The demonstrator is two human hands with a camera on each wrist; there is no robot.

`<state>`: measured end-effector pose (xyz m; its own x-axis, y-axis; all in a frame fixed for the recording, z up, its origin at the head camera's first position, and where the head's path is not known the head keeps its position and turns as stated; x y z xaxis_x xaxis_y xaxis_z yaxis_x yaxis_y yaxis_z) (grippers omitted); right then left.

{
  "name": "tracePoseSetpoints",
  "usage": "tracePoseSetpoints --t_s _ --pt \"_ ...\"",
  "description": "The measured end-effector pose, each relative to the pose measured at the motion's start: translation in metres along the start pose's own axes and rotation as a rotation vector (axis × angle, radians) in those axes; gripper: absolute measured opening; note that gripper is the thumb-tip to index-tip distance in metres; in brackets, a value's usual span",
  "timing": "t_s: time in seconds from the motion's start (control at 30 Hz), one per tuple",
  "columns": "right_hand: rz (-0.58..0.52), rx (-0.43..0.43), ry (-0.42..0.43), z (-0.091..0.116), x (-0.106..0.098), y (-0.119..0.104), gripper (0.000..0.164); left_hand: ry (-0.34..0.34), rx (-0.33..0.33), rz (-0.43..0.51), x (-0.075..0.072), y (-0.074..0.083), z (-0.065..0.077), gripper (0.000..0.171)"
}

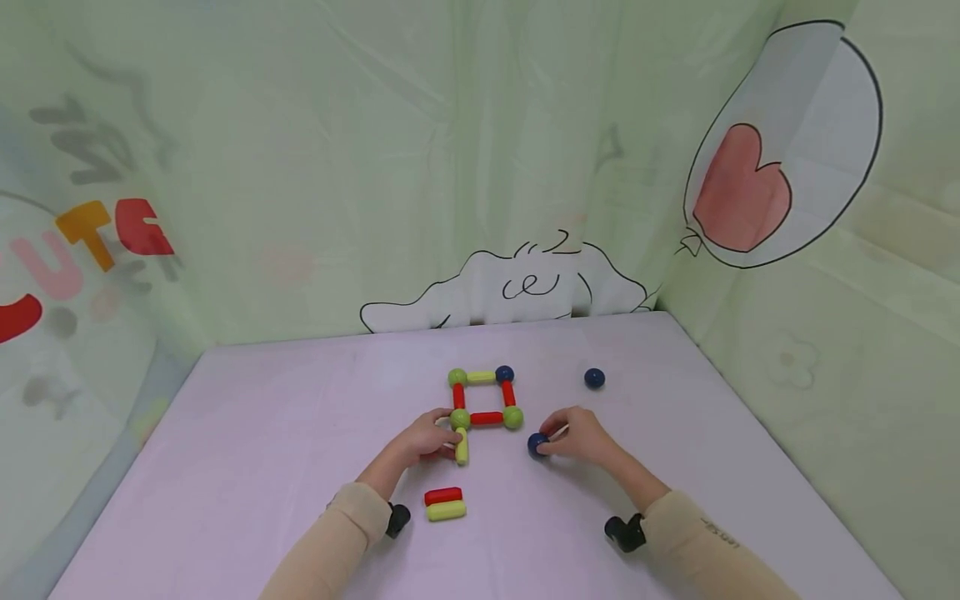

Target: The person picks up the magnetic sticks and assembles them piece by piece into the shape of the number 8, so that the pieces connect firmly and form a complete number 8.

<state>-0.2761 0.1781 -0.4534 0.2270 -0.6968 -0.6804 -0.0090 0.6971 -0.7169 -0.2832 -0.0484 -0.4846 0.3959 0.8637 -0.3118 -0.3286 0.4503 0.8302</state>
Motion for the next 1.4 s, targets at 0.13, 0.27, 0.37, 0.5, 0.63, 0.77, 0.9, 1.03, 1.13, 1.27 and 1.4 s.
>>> tracePoseSetpoints --t_s 0.13,0.27,0.37,0.5,0.63,0.77,0.9,1.03,1.13,1.27,1.4 --pt "-0.010 -0.007 -0.019 0.003 0.011 -0.010 0.021 -0.004 -0.001 0.009 0.001 -0.001 -0.002 0.060" --pt "-0.018 -0.006 -0.032 0.005 0.021 -0.019 0.020 -0.010 0.000 0.027 0.001 -0.001 -0.004 0.059" --pt "-0.029 -0.015 -0.044 0.005 0.029 -0.025 0.020 -0.009 0.002 0.024 0.002 -0.001 -0.005 0.059" --pt "-0.046 -0.048 -0.070 0.006 0.039 -0.032 0.021 -0.005 -0.002 0.015 0.002 -0.002 -0.006 0.058" --pt "-0.054 -0.078 -0.088 0.006 0.048 -0.038 0.022 -0.003 -0.004 0.016 0.002 -0.002 -0.007 0.059" --pt "-0.060 -0.099 -0.098 0.005 0.055 -0.044 0.022 -0.004 0.000 0.021 0.002 -0.002 -0.008 0.058" --pt "-0.087 -0.110 -0.119 0.006 0.062 -0.050 0.021 -0.006 0.003 0.024 0.002 -0.002 -0.008 0.058" --pt "-0.105 -0.127 -0.141 0.007 0.067 -0.055 0.021 -0.012 0.004 0.039 0.002 -0.001 -0.008 0.058" --pt "-0.111 -0.135 -0.153 0.008 0.071 -0.057 0.021 -0.017 0.012 0.051 0.002 -0.001 -0.007 0.058" --pt "-0.115 -0.151 -0.163 0.008 0.075 -0.061 0.020 -0.017 0.023 0.054 0.003 0.000 -0.007 0.058" --pt "-0.117 -0.175 -0.168 0.007 0.079 -0.065 0.020 -0.022 0.021 0.061 0.003 0.000 -0.007 0.058"
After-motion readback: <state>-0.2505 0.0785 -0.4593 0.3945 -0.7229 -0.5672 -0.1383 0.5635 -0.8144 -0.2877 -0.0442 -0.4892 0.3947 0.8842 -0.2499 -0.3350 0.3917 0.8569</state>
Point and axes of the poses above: each hand's wrist, its own z-axis away from the middle knuckle, its own x-axis out of the palm, y = z × x, the point moved 8 cm from there along -z, towards the middle knuckle, and after that the axes turned 1 degree about -z, right-handed, at the moved point
